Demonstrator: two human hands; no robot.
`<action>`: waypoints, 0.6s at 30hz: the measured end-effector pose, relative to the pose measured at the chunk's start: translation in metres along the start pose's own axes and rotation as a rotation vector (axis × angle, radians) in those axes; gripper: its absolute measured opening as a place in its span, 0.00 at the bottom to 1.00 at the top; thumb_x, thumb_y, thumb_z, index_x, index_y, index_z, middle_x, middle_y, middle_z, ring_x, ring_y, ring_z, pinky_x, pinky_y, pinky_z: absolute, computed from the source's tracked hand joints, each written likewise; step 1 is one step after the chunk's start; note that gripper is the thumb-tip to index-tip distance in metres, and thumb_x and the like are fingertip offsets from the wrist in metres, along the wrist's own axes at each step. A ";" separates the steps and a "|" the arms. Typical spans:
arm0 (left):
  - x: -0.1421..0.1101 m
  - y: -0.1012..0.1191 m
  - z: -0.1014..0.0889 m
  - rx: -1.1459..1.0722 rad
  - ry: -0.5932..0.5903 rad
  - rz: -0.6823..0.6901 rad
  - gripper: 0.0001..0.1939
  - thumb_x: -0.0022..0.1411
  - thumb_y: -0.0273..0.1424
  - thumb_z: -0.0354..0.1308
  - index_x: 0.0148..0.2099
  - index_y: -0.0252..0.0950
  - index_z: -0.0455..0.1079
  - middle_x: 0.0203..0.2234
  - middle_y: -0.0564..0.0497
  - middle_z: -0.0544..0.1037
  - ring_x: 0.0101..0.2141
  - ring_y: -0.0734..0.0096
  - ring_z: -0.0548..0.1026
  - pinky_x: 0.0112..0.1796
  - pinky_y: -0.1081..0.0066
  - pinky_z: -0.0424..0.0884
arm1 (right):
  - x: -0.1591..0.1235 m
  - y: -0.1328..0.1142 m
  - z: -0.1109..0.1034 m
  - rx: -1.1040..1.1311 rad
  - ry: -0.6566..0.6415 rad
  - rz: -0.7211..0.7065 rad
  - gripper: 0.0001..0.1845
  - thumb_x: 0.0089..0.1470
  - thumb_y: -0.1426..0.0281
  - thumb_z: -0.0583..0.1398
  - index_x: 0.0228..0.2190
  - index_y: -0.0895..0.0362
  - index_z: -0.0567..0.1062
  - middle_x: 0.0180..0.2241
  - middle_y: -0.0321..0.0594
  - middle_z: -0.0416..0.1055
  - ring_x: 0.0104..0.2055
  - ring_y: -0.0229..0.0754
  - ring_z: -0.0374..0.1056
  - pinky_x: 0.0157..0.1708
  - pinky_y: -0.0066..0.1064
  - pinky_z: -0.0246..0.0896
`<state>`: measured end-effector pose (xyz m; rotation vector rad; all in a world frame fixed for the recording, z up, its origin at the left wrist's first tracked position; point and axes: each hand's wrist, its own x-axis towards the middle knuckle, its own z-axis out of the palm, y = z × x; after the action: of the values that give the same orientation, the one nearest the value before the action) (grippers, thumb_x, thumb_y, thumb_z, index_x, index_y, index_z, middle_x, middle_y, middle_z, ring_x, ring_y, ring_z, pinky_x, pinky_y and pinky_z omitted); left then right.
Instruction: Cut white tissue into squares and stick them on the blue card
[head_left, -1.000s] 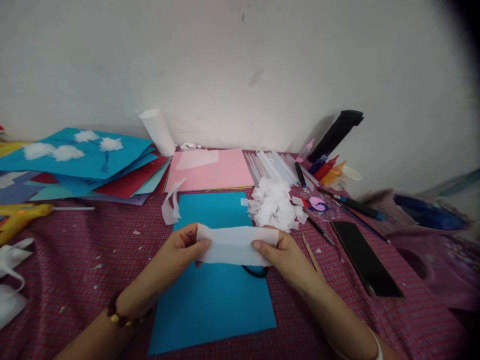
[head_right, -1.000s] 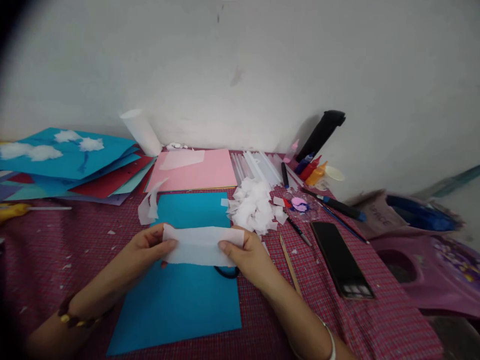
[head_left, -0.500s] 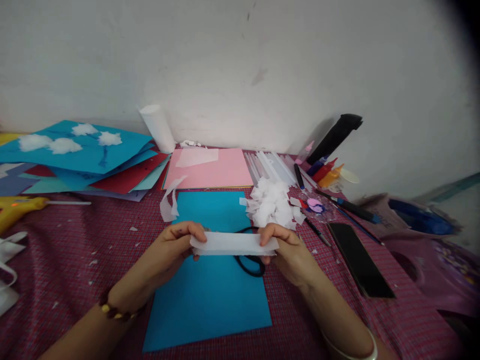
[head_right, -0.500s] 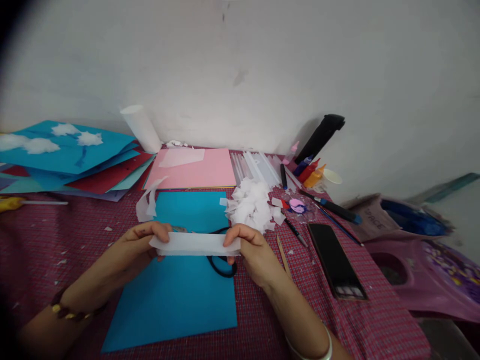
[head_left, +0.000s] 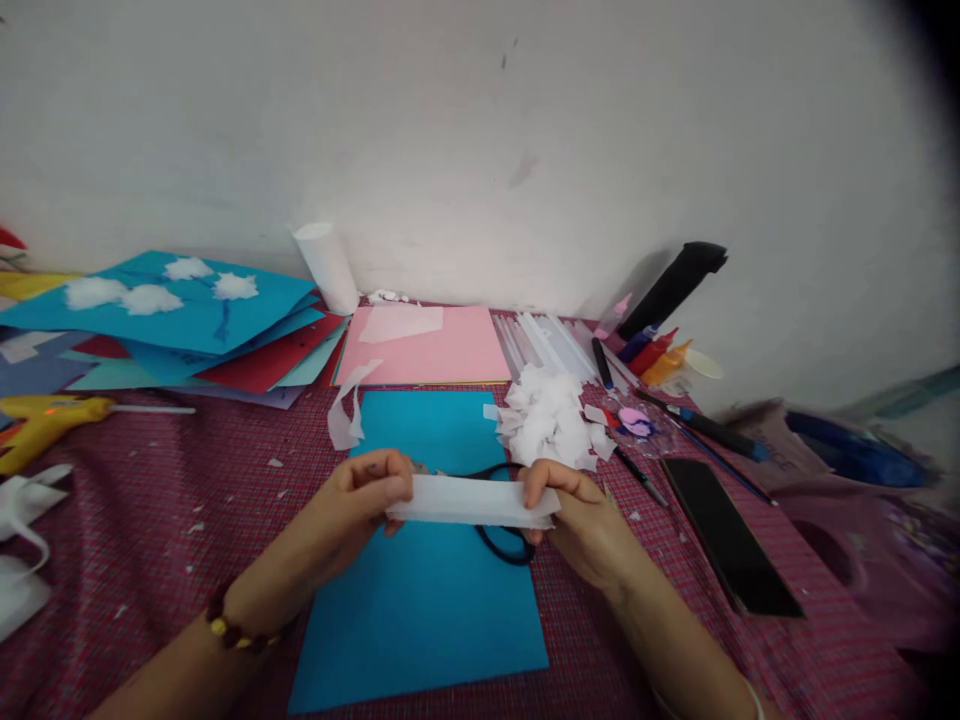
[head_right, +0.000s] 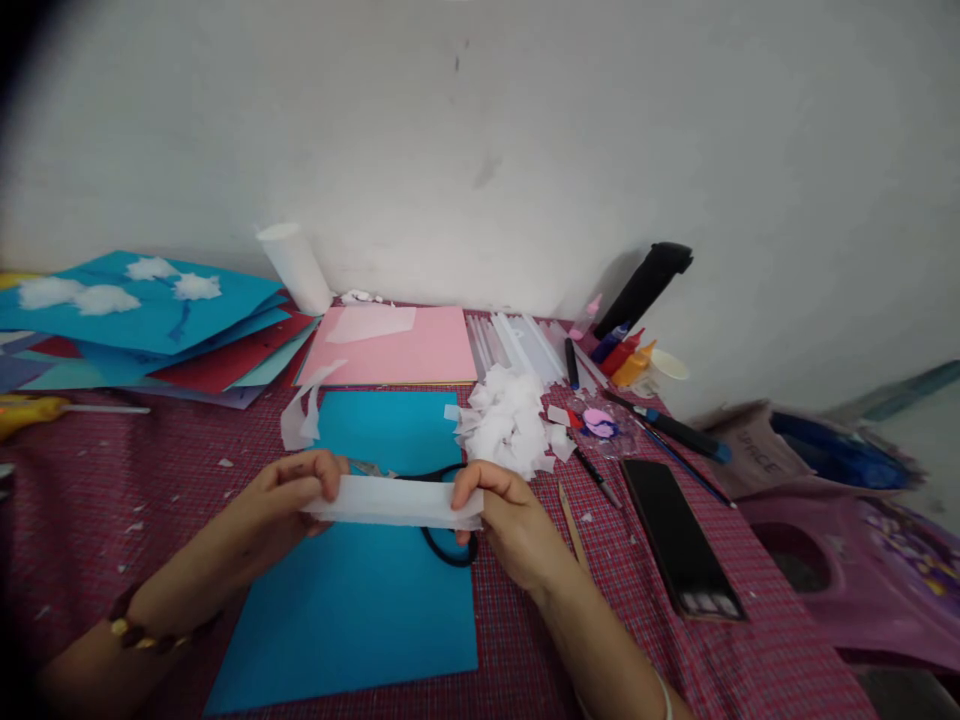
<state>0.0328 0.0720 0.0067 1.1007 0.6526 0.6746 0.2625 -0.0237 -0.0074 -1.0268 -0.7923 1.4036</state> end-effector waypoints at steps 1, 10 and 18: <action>0.001 -0.002 -0.001 0.045 0.027 -0.011 0.09 0.49 0.32 0.63 0.24 0.35 0.65 0.19 0.57 0.65 0.20 0.79 0.60 0.20 0.79 0.55 | 0.000 0.000 -0.001 -0.021 -0.014 -0.003 0.06 0.47 0.70 0.60 0.22 0.57 0.74 0.18 0.33 0.66 0.19 0.34 0.60 0.21 0.25 0.49; 0.012 -0.012 -0.006 0.269 0.207 -0.043 0.11 0.44 0.28 0.66 0.34 0.37 0.74 0.16 0.58 0.68 0.19 0.75 0.64 0.20 0.78 0.57 | -0.001 -0.001 0.005 -0.475 0.059 -0.086 0.08 0.49 0.65 0.63 0.28 0.56 0.72 0.20 0.29 0.62 0.22 0.33 0.55 0.22 0.26 0.47; 0.008 -0.010 -0.003 0.006 0.297 -0.032 0.09 0.47 0.30 0.67 0.32 0.35 0.74 0.25 0.54 0.74 0.24 0.74 0.71 0.25 0.75 0.70 | 0.004 0.005 0.009 -0.502 0.064 -0.004 0.14 0.47 0.66 0.63 0.38 0.57 0.72 0.24 0.31 0.62 0.24 0.33 0.54 0.22 0.25 0.46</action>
<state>0.0376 0.0766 -0.0049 1.0021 0.9246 0.8172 0.2528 -0.0198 -0.0091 -1.4428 -1.1294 1.1846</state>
